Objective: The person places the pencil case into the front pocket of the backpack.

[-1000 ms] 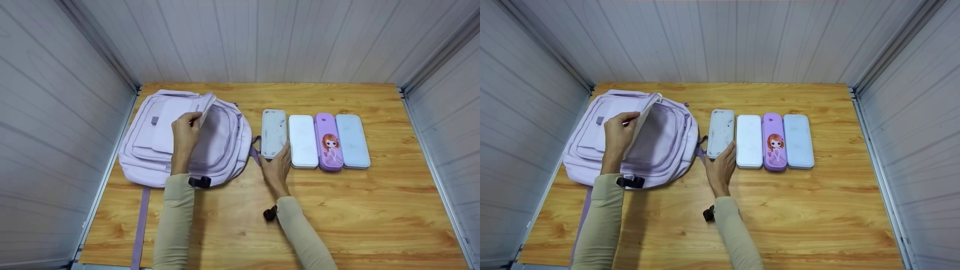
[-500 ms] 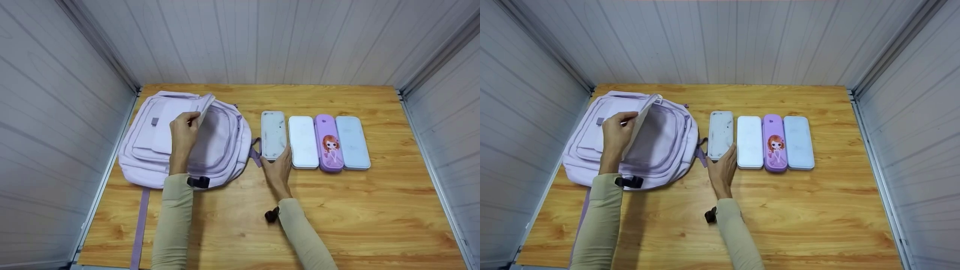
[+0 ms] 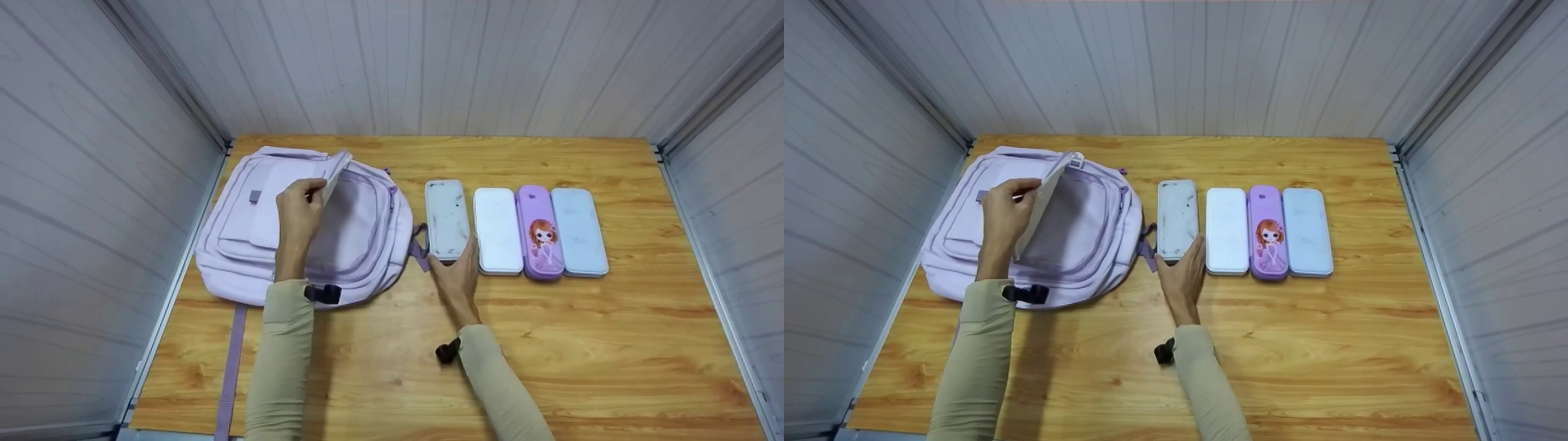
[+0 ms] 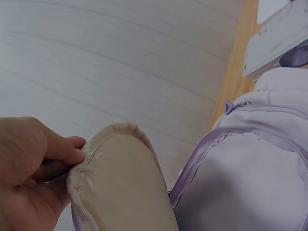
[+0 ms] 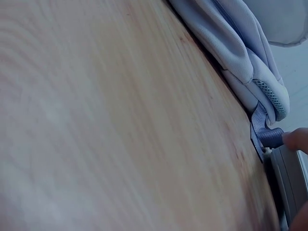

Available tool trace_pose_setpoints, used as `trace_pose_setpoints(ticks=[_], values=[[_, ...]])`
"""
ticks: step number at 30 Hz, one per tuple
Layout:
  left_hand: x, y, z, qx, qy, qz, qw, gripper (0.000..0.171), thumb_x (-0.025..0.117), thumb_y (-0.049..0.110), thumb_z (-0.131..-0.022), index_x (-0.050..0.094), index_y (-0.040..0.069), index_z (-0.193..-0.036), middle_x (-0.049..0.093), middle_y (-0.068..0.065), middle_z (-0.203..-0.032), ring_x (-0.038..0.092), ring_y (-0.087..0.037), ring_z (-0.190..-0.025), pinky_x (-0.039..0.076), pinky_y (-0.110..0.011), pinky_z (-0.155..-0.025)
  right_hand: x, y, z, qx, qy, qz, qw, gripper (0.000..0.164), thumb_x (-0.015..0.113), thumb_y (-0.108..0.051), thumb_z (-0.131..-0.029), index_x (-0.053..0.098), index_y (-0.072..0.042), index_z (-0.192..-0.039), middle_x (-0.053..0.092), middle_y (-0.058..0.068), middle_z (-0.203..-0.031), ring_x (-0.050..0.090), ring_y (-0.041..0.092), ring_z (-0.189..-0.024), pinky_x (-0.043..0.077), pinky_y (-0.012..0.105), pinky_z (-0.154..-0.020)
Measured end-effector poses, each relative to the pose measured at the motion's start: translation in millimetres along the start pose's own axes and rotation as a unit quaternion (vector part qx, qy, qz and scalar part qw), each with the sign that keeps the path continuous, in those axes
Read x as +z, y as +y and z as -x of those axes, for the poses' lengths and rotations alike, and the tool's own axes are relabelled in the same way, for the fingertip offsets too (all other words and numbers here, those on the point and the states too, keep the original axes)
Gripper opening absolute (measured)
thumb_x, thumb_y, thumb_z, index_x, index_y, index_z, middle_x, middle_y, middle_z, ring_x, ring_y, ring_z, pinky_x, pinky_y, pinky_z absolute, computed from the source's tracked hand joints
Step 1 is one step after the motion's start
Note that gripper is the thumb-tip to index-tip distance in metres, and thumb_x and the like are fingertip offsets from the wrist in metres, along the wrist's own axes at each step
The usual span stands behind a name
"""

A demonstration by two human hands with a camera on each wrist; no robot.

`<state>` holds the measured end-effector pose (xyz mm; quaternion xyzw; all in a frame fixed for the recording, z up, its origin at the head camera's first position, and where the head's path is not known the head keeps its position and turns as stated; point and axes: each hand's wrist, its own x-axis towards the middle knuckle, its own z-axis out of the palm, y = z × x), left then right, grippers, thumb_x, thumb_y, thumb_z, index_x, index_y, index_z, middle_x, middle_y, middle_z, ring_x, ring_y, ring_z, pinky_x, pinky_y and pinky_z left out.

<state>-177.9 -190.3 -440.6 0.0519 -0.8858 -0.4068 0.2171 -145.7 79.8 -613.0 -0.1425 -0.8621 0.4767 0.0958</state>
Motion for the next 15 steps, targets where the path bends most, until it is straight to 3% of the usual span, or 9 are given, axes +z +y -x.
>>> trace_pose_setpoints(ticks=[7, 15], values=[[-2.2, 0.5, -2.2, 0.003, -0.002, -0.001, 1.0, 0.02, 0.057, -0.005, -0.086, 0.073, -0.003, -0.098, 0.072, -0.017, -0.099, 0.068, -0.027, -0.092, 0.055, -0.036, -0.082, -2.1, 1.9, 3.7, -0.014, 0.002, -0.017, 1.0, 0.105, 0.079, -0.036, -0.075, 0.015, -0.006, -0.153, 0.022, 0.015, -0.157, 0.024, 0.03, -0.143, 0.024, 0.043, -0.116], [-4.6, -0.6, -3.4, 0.008, 0.003, -0.002, 1.0, 0.02, 0.057, -0.005, -0.086, 0.073, -0.003, -0.098, 0.072, -0.017, -0.099, 0.068, -0.028, -0.092, 0.054, -0.037, -0.082, -4.9, 1.0, 7.4, -0.039, 0.026, -0.04, 0.998, 0.103, 0.082, -0.031, -0.073, 0.02, -0.007, -0.151, 0.031, 0.012, -0.153, 0.032, 0.029, -0.14, 0.026, 0.041, -0.115]])
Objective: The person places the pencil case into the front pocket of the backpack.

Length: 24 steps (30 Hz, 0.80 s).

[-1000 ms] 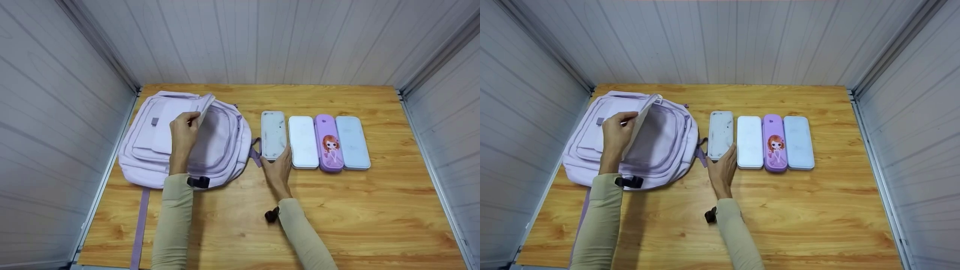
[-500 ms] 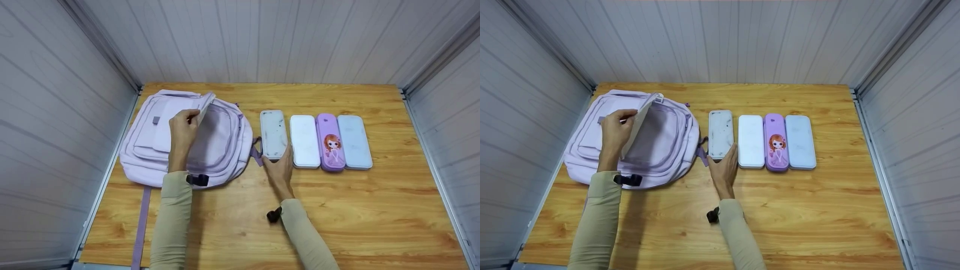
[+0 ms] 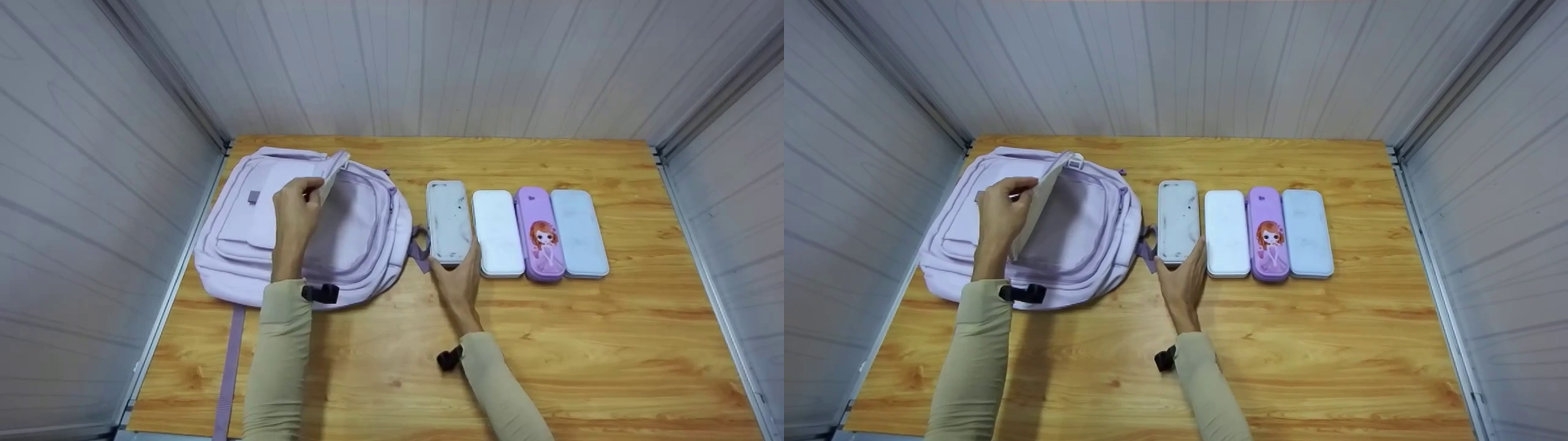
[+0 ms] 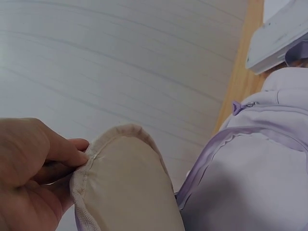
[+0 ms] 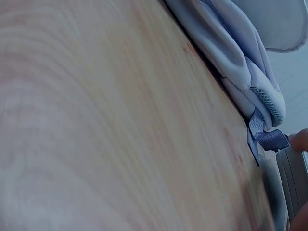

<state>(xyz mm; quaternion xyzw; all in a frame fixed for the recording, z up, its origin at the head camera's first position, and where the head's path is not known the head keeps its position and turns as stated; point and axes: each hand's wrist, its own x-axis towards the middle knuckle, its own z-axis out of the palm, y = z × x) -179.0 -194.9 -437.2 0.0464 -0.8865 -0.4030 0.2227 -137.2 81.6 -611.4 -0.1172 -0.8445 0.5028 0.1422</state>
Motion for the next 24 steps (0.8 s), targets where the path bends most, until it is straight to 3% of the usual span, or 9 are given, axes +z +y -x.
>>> trace_pose_setpoints(ticks=[12, 24], values=[[-3.2, 1.8, -1.9, -0.002, 0.007, -0.007, 0.9999, 0.02, 0.057, -0.004, -0.087, 0.073, -0.003, -0.099, 0.071, -0.018, -0.1, 0.067, -0.028, -0.094, 0.054, -0.037, -0.083, -14, -21, -11, -0.006, -0.01, -0.035, 0.999, 0.103, 0.081, -0.034, -0.074, 0.019, -0.002, -0.15, 0.026, 0.016, -0.155, 0.025, 0.028, -0.143, 0.022, 0.04, -0.117], [-2.6, 3.4, -0.7, 0.0, 0.013, 0.006, 0.9999, 0.022, 0.056, -0.006, -0.085, 0.073, -0.001, -0.098, 0.072, -0.016, -0.099, 0.068, -0.026, -0.093, 0.055, -0.034, -0.082, -22, -37, -24, -0.07, -0.054, -0.054, 0.995, 0.104, 0.081, -0.033, -0.073, 0.02, 0.0, -0.15, 0.027, 0.019, -0.154, 0.024, 0.028, -0.143, 0.021, 0.041, -0.117]])
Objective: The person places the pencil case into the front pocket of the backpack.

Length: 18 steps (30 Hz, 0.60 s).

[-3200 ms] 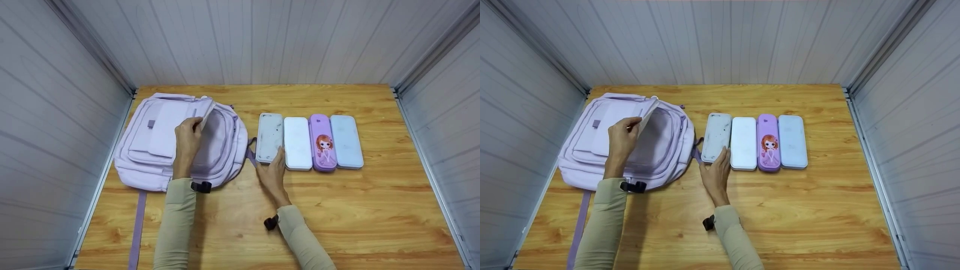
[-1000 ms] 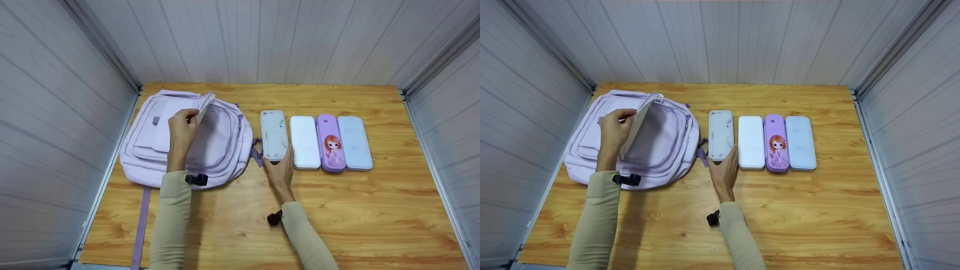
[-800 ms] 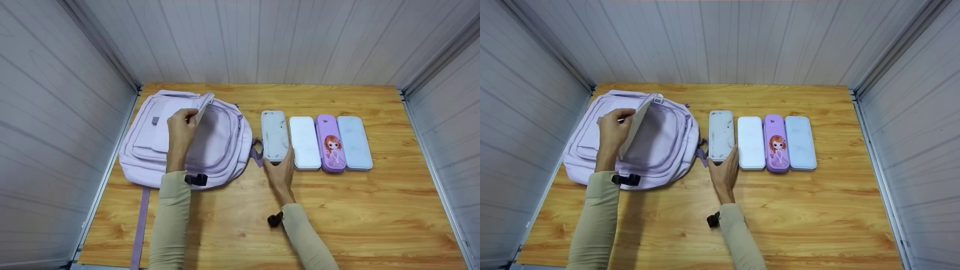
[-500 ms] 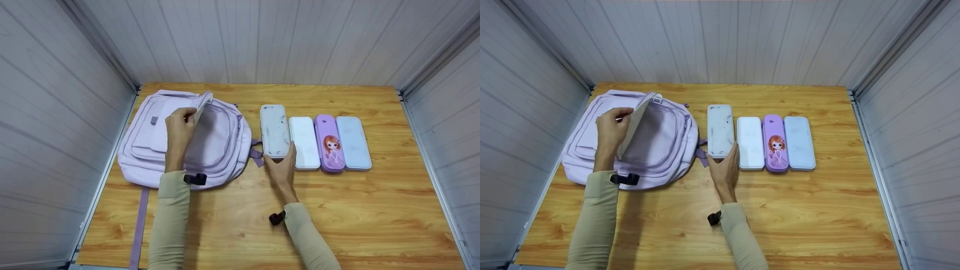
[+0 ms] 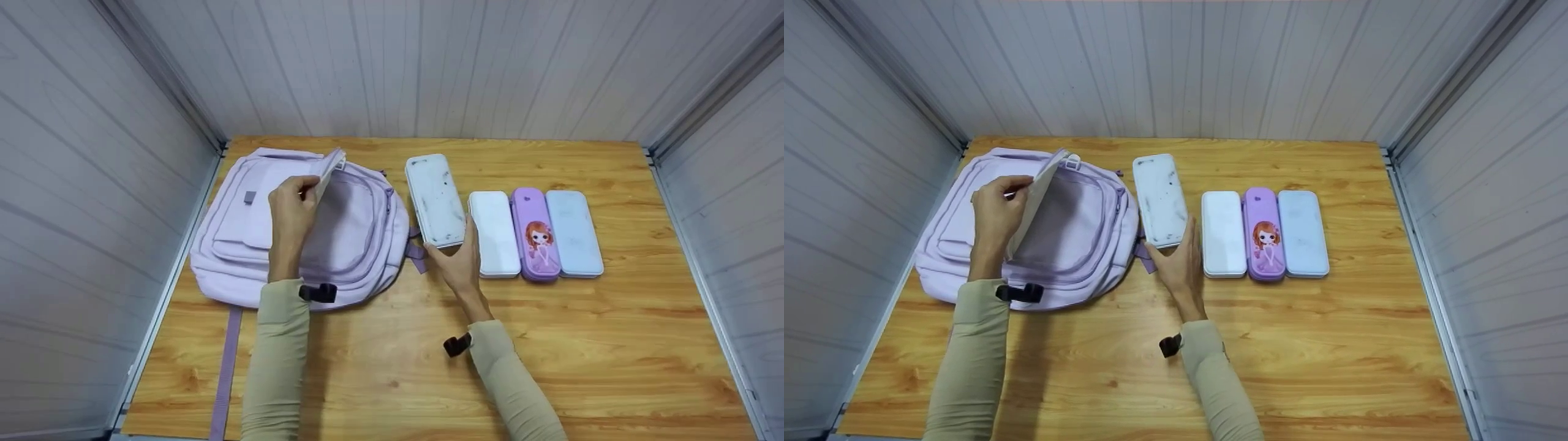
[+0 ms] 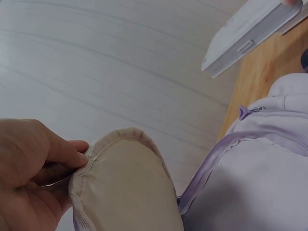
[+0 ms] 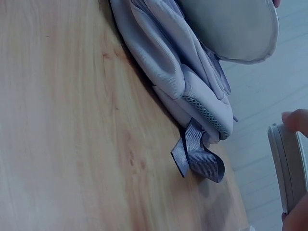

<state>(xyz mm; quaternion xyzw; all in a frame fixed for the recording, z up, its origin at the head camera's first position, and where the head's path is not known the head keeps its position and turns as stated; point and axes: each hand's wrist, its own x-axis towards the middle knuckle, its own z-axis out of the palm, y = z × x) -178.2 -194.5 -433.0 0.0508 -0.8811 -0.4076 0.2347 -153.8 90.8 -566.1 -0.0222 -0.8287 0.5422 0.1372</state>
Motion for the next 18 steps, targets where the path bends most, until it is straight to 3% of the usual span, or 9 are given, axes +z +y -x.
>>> trace_pose_setpoints(ticks=[9, 18], values=[[0.1, -1.2, 0.2, 0.012, 0.005, 0.001, 0.9999, 0.02, 0.057, -0.005, -0.085, 0.073, -0.003, -0.097, 0.072, -0.018, -0.098, 0.068, -0.028, -0.093, 0.055, -0.037, -0.082, 4.3, -3.6, -3.9, 0.007, -0.058, -0.026, 0.998, 0.103, 0.081, -0.027, -0.073, 0.018, 0.002, -0.15, 0.026, 0.019, -0.155, 0.024, 0.029, -0.143, 0.019, 0.04, -0.118], [-0.5, 0.1, -1.1, 0.006, -0.002, -0.002, 1.0, 0.02, 0.057, -0.005, -0.086, 0.073, -0.002, -0.098, 0.072, -0.018, -0.099, 0.068, -0.028, -0.094, 0.055, -0.038, -0.082, 10.0, -9.9, -5.0, -0.024, -0.097, 0.028, 0.995, 0.105, 0.082, -0.035, -0.07, 0.021, -0.006, -0.152, 0.031, 0.017, -0.153, 0.03, 0.03, -0.141, 0.024, 0.044, -0.115]])
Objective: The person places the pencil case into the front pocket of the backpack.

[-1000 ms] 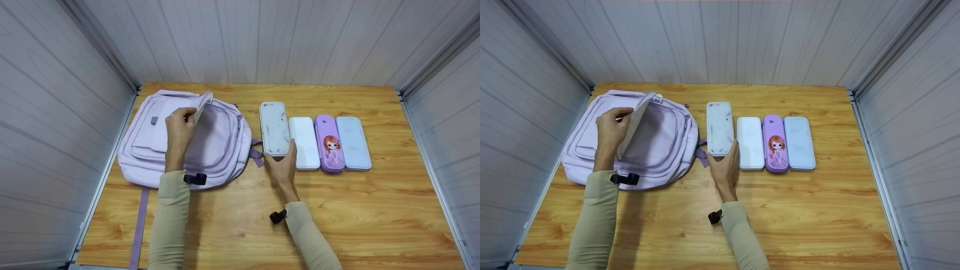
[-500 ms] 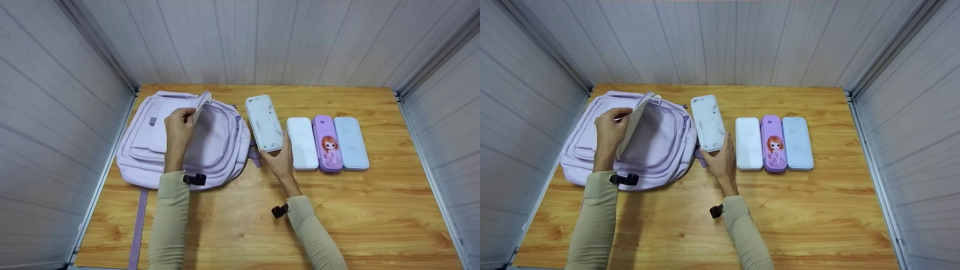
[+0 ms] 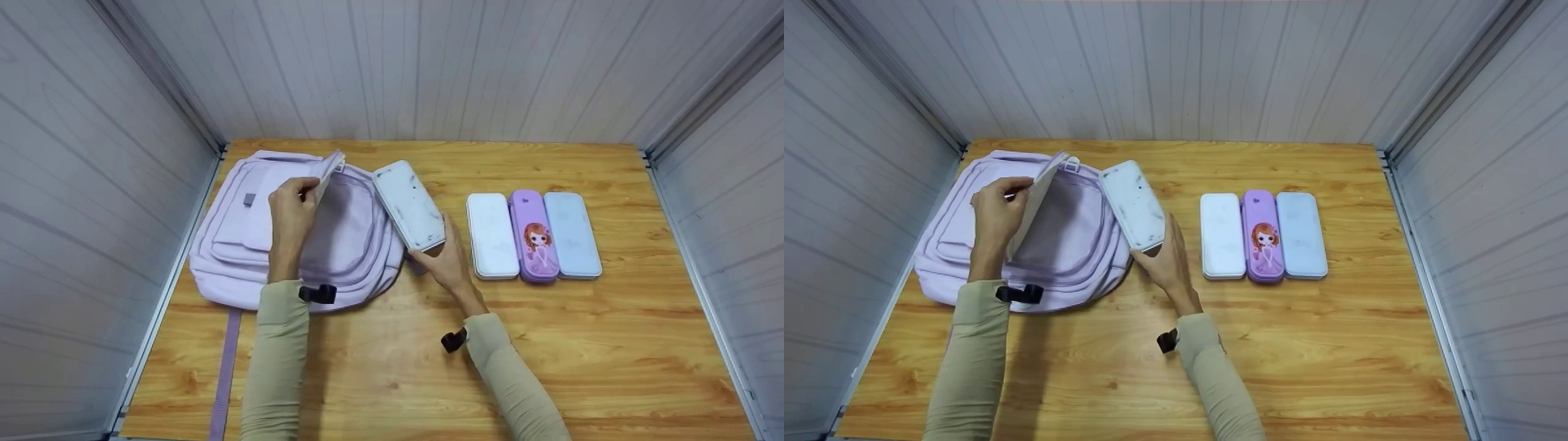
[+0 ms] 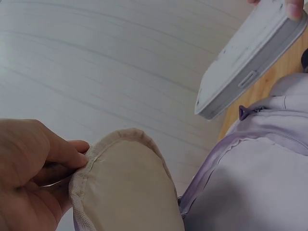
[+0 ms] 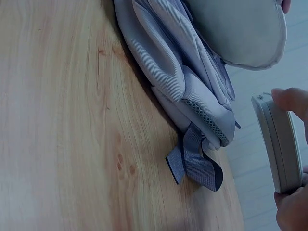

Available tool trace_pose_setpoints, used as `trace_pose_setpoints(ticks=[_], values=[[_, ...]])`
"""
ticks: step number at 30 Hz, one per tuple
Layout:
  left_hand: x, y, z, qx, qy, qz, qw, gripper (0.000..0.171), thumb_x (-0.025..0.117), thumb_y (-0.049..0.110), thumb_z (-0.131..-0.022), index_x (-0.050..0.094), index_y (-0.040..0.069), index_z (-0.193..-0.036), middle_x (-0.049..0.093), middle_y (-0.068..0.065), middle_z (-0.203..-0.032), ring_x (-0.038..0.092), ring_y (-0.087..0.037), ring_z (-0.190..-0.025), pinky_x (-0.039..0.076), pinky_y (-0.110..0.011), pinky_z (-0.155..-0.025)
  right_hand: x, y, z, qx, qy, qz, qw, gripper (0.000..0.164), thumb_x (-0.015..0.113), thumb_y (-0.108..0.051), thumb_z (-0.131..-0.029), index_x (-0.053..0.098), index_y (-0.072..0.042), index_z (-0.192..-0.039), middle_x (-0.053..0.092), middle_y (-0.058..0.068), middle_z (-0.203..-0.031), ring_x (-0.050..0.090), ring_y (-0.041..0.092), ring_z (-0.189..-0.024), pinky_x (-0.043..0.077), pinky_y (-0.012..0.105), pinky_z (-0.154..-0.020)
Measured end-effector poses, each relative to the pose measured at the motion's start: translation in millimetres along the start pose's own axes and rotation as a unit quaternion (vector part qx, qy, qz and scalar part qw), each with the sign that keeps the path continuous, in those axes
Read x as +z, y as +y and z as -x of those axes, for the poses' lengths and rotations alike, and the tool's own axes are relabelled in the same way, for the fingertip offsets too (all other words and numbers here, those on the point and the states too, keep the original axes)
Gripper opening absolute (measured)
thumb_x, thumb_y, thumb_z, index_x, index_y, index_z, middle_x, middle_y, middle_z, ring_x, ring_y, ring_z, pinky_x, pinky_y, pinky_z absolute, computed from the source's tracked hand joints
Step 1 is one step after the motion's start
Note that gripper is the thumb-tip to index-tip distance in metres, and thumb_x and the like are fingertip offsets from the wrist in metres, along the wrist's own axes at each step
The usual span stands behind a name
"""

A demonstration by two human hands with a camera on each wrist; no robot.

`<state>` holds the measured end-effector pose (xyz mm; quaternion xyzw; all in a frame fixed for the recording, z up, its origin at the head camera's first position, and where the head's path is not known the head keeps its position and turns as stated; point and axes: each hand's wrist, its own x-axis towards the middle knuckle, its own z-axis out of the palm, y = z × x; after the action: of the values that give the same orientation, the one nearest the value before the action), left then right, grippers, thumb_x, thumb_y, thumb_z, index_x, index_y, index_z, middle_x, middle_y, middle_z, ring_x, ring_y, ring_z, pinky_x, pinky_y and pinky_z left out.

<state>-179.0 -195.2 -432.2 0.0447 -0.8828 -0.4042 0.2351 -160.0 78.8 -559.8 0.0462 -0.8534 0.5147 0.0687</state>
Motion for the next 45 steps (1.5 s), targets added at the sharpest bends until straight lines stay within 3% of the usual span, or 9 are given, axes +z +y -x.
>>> trace_pose_setpoints(ticks=[5, 12, 24, 34, 45], values=[[-0.8, -0.1, -0.2, 0.001, 0.0, 0.001, 1.0, 0.02, 0.057, -0.005, -0.086, 0.073, -0.003, -0.097, 0.072, -0.018, -0.099, 0.068, -0.029, -0.093, 0.054, -0.038, -0.082, 6, -3, -2, -0.017, -0.033, -0.015, 0.999, 0.105, 0.082, -0.032, -0.071, 0.021, -0.005, -0.151, 0.028, 0.019, -0.154, 0.026, 0.03, -0.142, 0.02, 0.043, -0.117], [-0.3, 0.0, -0.1, -0.007, -0.005, 0.001, 1.0, 0.021, 0.056, -0.006, -0.085, 0.073, -0.003, -0.099, 0.071, -0.017, -0.099, 0.068, -0.028, -0.092, 0.054, -0.037, -0.082, 14, -5, -4, -0.046, -0.055, 0.004, 0.997, 0.105, 0.082, -0.034, -0.07, 0.022, -0.003, -0.151, 0.03, 0.021, -0.153, 0.031, 0.031, -0.14, 0.023, 0.044, -0.116], [-0.2, 0.1, -1.3, 0.003, -0.007, 0.003, 1.0, 0.021, 0.057, -0.006, -0.085, 0.073, -0.003, -0.098, 0.071, -0.018, -0.099, 0.067, -0.028, -0.092, 0.053, -0.038, -0.082, 26, -3, -9, -0.038, -0.092, 0.01, 0.995, 0.104, 0.081, -0.034, -0.071, 0.022, -0.006, -0.151, 0.03, 0.016, -0.153, 0.03, 0.031, -0.141, 0.022, 0.044, -0.116], [0.1, 0.1, -1.1, 0.009, -0.001, 0.005, 0.9999, 0.02, 0.057, -0.006, -0.085, 0.073, -0.003, -0.097, 0.072, -0.018, -0.098, 0.067, -0.029, -0.093, 0.054, -0.038, -0.082, 37, -8, -16, -0.093, -0.132, 0.039, 0.986, 0.105, 0.08, -0.036, -0.071, 0.02, -0.003, -0.151, 0.03, 0.019, -0.153, 0.031, 0.033, -0.14, 0.024, 0.047, -0.115], [1.1, -1.4, -0.2, 0.008, -0.003, 0.004, 1.0, 0.02, 0.057, -0.005, -0.086, 0.073, -0.003, -0.097, 0.072, -0.017, -0.099, 0.068, -0.027, -0.093, 0.054, -0.037, -0.082, 46, -10, -21, -0.094, -0.157, 0.048, 0.982, 0.105, 0.081, -0.033, -0.072, 0.019, -0.002, -0.151, 0.026, 0.018, -0.155, 0.025, 0.031, -0.143, 0.021, 0.044, -0.117]])
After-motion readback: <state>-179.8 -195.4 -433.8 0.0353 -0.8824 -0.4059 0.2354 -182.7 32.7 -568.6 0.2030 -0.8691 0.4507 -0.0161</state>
